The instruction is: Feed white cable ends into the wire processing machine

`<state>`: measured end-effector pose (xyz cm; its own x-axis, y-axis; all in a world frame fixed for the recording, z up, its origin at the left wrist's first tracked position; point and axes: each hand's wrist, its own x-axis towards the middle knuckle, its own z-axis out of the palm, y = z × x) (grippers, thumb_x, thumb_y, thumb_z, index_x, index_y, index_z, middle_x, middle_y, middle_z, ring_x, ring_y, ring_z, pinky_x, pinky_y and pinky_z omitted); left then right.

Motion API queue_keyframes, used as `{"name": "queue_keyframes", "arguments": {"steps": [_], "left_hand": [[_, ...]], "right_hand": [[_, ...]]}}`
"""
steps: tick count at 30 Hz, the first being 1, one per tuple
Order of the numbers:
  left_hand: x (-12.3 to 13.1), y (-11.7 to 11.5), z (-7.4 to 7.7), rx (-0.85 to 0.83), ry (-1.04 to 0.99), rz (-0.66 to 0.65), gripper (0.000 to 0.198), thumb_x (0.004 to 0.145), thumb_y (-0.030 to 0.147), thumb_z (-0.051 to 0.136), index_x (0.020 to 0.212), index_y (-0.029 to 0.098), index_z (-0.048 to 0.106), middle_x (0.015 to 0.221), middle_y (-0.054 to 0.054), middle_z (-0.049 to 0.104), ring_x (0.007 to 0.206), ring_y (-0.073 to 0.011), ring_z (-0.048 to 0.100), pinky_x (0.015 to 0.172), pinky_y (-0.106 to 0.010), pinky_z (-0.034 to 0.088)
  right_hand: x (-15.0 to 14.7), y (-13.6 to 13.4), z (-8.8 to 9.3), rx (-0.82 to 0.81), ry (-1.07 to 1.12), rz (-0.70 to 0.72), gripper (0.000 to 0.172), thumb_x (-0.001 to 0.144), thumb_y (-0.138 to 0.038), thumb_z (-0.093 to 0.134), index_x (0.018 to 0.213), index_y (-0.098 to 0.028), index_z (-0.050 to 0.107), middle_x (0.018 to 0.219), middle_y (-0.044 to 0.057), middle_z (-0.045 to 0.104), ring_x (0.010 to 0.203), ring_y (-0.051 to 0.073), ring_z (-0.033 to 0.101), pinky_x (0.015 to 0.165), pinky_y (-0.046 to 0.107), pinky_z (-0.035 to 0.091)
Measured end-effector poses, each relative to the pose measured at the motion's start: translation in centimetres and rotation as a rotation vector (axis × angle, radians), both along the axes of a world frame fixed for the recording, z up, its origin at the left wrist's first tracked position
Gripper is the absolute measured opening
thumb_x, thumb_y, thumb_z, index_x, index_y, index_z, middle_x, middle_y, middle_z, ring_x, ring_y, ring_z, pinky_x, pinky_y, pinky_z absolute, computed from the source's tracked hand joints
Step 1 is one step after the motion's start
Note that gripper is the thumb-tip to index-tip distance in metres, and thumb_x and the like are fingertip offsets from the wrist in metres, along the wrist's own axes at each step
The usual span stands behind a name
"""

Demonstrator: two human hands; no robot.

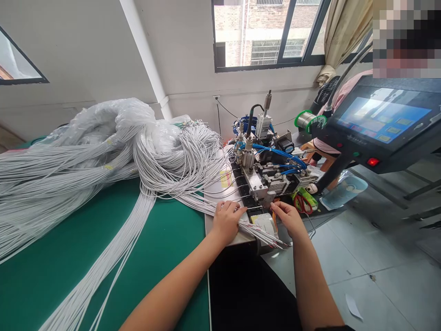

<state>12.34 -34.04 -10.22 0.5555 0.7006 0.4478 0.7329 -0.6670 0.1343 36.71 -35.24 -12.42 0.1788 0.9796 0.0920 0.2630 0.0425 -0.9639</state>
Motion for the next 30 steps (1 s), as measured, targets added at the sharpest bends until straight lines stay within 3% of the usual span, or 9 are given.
{"name": "queue_keyframes", "arguments": {"steps": [5,10,15,21,25,30], "left_hand": [[0.0,0.0,-0.1,0.042,0.008,-0.001,0.055,0.07,0.001,0.053,0.119,0.025,0.059,0.12,-0.007,0.061,0.107,-0.0243,0.052,0.091,-0.042,0.036],[0.0,0.0,-0.1,0.047,0.001,0.003,0.054,0.071,0.002,0.053,0.12,0.025,0.059,0.122,-0.006,0.06,0.108,-0.0242,0.051,0.091,-0.042,0.036],[0.0,0.0,0.0,0.036,-0.017,0.004,0.05,0.075,0.002,0.051,0.119,0.025,0.059,0.117,-0.006,0.062,0.106,-0.0234,0.053,0.09,-0.041,0.036],[-0.1,0.0,-0.1,0.049,-0.047,0.008,0.041,0.08,0.004,0.051,0.115,0.024,0.061,0.102,-0.005,0.065,0.094,-0.0205,0.057,0.09,-0.039,0.035],[0.1,-0.1,0.1,0.092,-0.085,0.037,0.031,0.091,0.014,0.047,0.118,0.022,0.058,0.098,-0.005,0.066,0.091,-0.0192,0.058,0.09,-0.038,0.035],[0.2,-0.3,0.5,0.161,-0.123,0.089,0.02,0.095,0.022,0.046,0.108,0.021,0.061,0.093,-0.004,0.065,0.088,-0.0189,0.058,0.087,-0.035,0.038]], "right_hand": [[0.0,-2.2,2.5,0.005,-0.116,0.05,0.04,0.082,-0.057,0.057,0.077,-0.018,0.065,0.07,0.003,0.062,0.063,0.017,0.054,0.055,0.026,0.041],[-1.8,-4.0,5.1,0.075,-0.322,0.263,0.032,0.087,-0.048,0.055,0.08,-0.019,0.068,0.074,0.005,0.064,0.063,0.018,0.054,0.057,0.028,0.043],[-3.6,-4.3,5.8,0.127,-0.473,0.415,0.022,0.087,-0.039,0.059,0.08,-0.021,0.069,0.072,0.003,0.063,0.062,0.016,0.053,0.056,0.026,0.039],[-3.6,-3.0,5.6,0.192,-0.415,0.288,0.024,0.089,-0.037,0.054,0.075,-0.02,0.064,0.072,0.004,0.062,0.063,0.016,0.054,0.058,0.028,0.04],[-2.9,-2.0,5.1,0.217,-0.356,0.159,0.025,0.088,-0.038,0.055,0.073,-0.02,0.061,0.069,0.003,0.06,0.062,0.017,0.053,0.057,0.029,0.041],[-2.0,-1.3,4.5,0.212,-0.336,0.09,0.027,0.087,-0.041,0.055,0.073,-0.019,0.062,0.069,0.004,0.061,0.066,0.018,0.055,0.059,0.029,0.043]]}}
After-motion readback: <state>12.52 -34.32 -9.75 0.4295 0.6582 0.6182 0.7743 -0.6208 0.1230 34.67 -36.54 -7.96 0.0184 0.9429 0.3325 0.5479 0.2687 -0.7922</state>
